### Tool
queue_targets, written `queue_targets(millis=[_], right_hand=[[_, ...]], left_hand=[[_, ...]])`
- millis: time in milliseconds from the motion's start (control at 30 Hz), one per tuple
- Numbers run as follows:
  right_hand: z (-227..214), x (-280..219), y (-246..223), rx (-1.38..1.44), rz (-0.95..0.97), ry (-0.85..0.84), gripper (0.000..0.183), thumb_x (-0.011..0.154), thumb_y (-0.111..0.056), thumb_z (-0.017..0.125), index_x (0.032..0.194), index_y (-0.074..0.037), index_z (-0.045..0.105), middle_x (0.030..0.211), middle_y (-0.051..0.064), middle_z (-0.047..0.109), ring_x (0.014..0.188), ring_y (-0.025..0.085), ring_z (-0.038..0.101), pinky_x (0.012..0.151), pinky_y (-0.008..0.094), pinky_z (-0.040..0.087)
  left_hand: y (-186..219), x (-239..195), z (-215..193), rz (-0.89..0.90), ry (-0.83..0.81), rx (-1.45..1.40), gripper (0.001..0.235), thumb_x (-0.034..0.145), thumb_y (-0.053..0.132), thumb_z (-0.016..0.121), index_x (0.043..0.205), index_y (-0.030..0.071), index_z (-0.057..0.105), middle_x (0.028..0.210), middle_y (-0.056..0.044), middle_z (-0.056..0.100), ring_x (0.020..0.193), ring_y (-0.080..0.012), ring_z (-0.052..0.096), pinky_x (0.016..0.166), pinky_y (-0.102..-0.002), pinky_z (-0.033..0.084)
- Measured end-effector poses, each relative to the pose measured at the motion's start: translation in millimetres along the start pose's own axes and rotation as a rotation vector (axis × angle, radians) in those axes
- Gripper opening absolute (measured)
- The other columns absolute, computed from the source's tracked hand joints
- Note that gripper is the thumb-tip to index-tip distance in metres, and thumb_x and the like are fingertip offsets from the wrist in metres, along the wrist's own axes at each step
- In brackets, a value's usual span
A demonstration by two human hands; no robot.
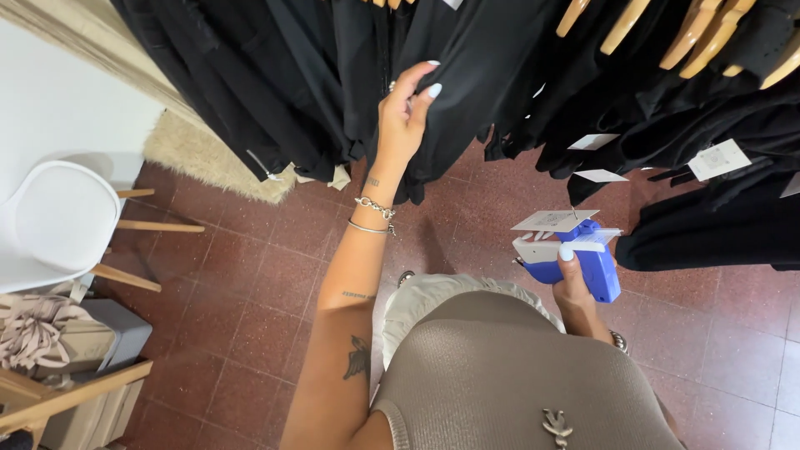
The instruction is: The person writes on a small card with a pen at a desk, then uses a hot glue gun to attach the card to a maroon garment on a clothing rack. They repeat this process for a brown garment and a black garment, moving between the desk and the racks.
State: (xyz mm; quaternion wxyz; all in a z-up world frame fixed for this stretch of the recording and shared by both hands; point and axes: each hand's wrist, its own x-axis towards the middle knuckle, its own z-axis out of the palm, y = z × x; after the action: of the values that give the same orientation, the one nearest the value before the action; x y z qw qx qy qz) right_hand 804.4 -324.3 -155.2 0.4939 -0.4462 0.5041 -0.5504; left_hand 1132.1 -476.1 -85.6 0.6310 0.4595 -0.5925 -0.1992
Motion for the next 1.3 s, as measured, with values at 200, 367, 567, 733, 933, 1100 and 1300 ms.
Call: queue_targets(millis=[200, 367, 567, 733, 933, 1100, 1300], right_hand=[[10.0, -4.0, -22.7, 0.057, -0.104, -0.114, 0.059, 0.092, -0.052, 0.065, 0.128, -0.007, 0.059, 0.12, 0.012, 0.068, 0.116, 0.029, 0.068, 0.102, 0.045, 0.057], [-2.1, -3.8, -8.5, 0.044, -0.213, -0.058, 0.06, 0.093, -0.049, 0.066, 0.132, -0.004, 0.057, 0.118, 0.012, 0.068, 0.108, 0.027, 0.07, 0.094, 0.042, 0.061], [5.5, -2.0, -43.1, 0.042, -0.302, -0.167, 0.049, 0.099, -0.045, 0.059, 0.126, -0.004, 0.059, 0.115, 0.012, 0.068, 0.108, 0.028, 0.069, 0.102, 0.042, 0.057], [1.9, 7.5, -26.9, 0.04, -0.385, -0.068, 0.042, 0.099, -0.038, 0.066, 0.121, -0.002, 0.066, 0.11, 0.013, 0.072, 0.102, 0.027, 0.074, 0.091, 0.04, 0.064], [26.4, 13.3, -55.9, 0.067, -0.255, -0.182, 0.042, 0.099, -0.043, 0.063, 0.089, -0.003, 0.074, 0.089, 0.011, 0.074, 0.086, 0.021, 0.073, 0.082, 0.032, 0.061], [35.4, 19.1, -71.9, 0.086, -0.284, -0.201, 0.037, 0.1, -0.036, 0.064, 0.097, 0.0, 0.07, 0.091, 0.014, 0.073, 0.088, 0.024, 0.073, 0.086, 0.037, 0.063], [38.1, 18.7, -85.2, 0.029, -0.211, -0.21, 0.04, 0.097, -0.041, 0.064, 0.097, -0.001, 0.07, 0.092, 0.015, 0.074, 0.08, 0.023, 0.073, 0.064, 0.034, 0.064]], left_hand=[[28.7, -2.2, 2.1, 0.149, -0.266, 0.161, 0.022, 0.101, 0.017, 0.07, 0.123, 0.012, 0.066, 0.094, 0.0, 0.069, 0.055, -0.0079, 0.037, 0.071, -0.024, 0.046], [62.1, 3.1, 20.2, 0.165, -0.538, 0.141, 0.016, 0.095, 0.01, 0.077, 0.099, 0.001, 0.064, 0.101, -0.005, 0.055, 0.062, -0.0133, 0.052, 0.066, -0.028, 0.049], [100.5, 13.5, 54.4, 0.764, -0.637, 0.463, 0.036, 0.085, -0.003, 0.077, 0.058, 0.001, 0.053, 0.111, -0.007, 0.057, 0.081, -0.0292, 0.044, 0.061, -0.042, 0.04], [117.0, 16.0, 74.4, 0.352, -1.012, 0.553, 0.025, 0.107, 0.016, 0.048, 0.085, 0.004, 0.047, 0.065, -0.018, 0.057, 0.057, -0.0483, 0.053, 0.049, -0.054, 0.038], [145.6, 26.8, 70.3, 0.136, -1.162, 0.123, 0.031, 0.113, 0.015, 0.041, 0.082, 0.012, 0.035, 0.056, -0.003, 0.036, 0.062, -0.0163, 0.084, 0.068, -0.026, 0.046], [147.3, 26.3, 71.9, 0.079, -1.169, 0.085, 0.031, 0.113, 0.023, 0.041, 0.084, 0.013, 0.038, 0.056, -0.004, 0.042, 0.066, -0.0176, 0.086, 0.054, -0.021, 0.037], [145.6, 22.8, 73.0, 0.095, -1.153, 0.068, 0.027, 0.113, 0.021, 0.041, 0.088, 0.012, 0.043, 0.057, -0.004, 0.042, 0.069, -0.0187, 0.086, 0.051, -0.021, 0.032]])
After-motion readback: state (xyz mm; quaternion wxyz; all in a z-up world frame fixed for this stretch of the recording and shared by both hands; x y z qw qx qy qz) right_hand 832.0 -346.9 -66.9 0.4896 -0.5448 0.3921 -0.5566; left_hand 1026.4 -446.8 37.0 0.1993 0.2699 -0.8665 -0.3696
